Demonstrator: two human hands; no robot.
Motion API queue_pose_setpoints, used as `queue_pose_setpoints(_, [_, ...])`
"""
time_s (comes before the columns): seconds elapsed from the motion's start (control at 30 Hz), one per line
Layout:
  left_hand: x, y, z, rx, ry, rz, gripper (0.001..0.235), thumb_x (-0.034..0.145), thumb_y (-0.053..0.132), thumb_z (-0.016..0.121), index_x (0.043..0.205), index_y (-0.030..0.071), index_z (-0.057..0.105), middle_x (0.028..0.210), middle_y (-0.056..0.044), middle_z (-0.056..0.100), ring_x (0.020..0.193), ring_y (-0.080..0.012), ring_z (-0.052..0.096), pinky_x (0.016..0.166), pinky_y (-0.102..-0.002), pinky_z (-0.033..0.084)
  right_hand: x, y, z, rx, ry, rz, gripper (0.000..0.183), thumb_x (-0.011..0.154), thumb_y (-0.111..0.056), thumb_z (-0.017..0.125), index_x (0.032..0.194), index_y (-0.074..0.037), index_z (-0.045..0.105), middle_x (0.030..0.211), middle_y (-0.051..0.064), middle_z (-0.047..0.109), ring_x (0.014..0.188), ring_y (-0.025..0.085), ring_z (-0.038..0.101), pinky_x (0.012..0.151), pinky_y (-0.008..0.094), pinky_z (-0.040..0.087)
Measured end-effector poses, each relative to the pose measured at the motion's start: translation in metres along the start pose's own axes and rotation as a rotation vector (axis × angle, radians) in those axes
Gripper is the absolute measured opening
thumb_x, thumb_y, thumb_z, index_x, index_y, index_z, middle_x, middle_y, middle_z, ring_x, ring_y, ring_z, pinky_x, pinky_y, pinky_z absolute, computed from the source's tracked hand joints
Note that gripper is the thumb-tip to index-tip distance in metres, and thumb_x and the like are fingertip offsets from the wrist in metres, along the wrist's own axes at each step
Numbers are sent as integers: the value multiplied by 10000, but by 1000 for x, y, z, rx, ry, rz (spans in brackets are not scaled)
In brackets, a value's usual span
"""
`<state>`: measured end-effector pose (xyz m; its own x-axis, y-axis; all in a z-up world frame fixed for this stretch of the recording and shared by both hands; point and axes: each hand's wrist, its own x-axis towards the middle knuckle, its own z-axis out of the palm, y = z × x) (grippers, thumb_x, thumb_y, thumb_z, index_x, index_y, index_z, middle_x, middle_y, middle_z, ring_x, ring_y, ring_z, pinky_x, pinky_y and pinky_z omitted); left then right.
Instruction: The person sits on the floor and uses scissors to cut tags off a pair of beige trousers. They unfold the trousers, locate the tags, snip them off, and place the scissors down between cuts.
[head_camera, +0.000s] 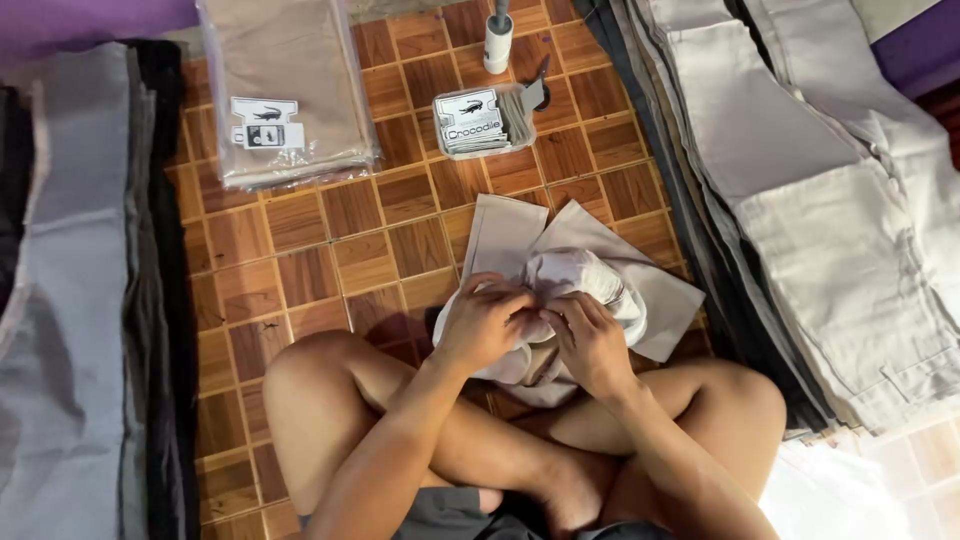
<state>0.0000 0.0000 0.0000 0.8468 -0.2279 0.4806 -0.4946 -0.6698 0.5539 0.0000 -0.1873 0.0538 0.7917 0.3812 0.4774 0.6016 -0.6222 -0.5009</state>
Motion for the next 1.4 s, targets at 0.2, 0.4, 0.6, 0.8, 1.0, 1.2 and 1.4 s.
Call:
queue_pose_setpoints(0.2, [19,-4,-23,-287,-109,-272,204,867,115,699,1012,258,691,876,9,784,912,-205,770,956,-365,524,43,15,-6,30,-49,150,98,894,-140,763,946,-104,689,692,99,612,637,292,654,568,414,532])
queue_pose_setpoints(0.4, [45,10,-57,-692,-184,-599,82,899,149,734,967,179,700,867,-79,786,929,-285,773,797,-390,612,143,165,62,89,-7,69,22,1000,8,627,1009,3,607,804,186,615,778,437,661,692,483,567])
queue_pose_setpoints(0.6, [48,-3,-56,-741,-278,-742,85,872,178,769,936,143,724,893,-126,788,926,-291,771,819,-376,600,207,271,152,-190,-206,135,524,857,122,598,1335,-92,637,1260,137,530,1098,393,542,900,497,516])
queue_pose_setpoints(0.8, [43,-18,-44,-757,-336,-792,112,872,186,772,922,110,706,878,-137,777,935,-296,767,813,-379,586,179,274,170,-469,94,36,41,933,-206,695,940,-166,692,820,50,649,798,272,680,774,370,524])
queue_pose_setpoints(1.0, [45,-18,-49,-811,-295,-677,79,876,88,769,909,68,700,868,-156,729,890,-320,745,770,-382,615,105,303,105,-471,-150,241,245,1105,-343,601,1022,-119,659,923,103,656,834,393,714,712,486,579])
queue_pose_setpoints(1.2, [36,-20,-46,-745,-300,-760,172,870,233,788,946,92,726,928,-145,738,924,-315,738,818,-407,613,45,279,57,-775,-235,127,332,1031,-444,594,1267,-228,681,1265,-4,679,1217,201,654,895,378,608])
queue_pose_setpoints(1.4, [36,-9,-56,-736,-245,-770,128,847,206,799,906,107,744,829,-87,733,831,-205,708,769,-345,581,27,288,33,-577,-512,576,407,893,-454,699,1202,-190,697,1440,119,495,1224,422,607,1026,496,551])
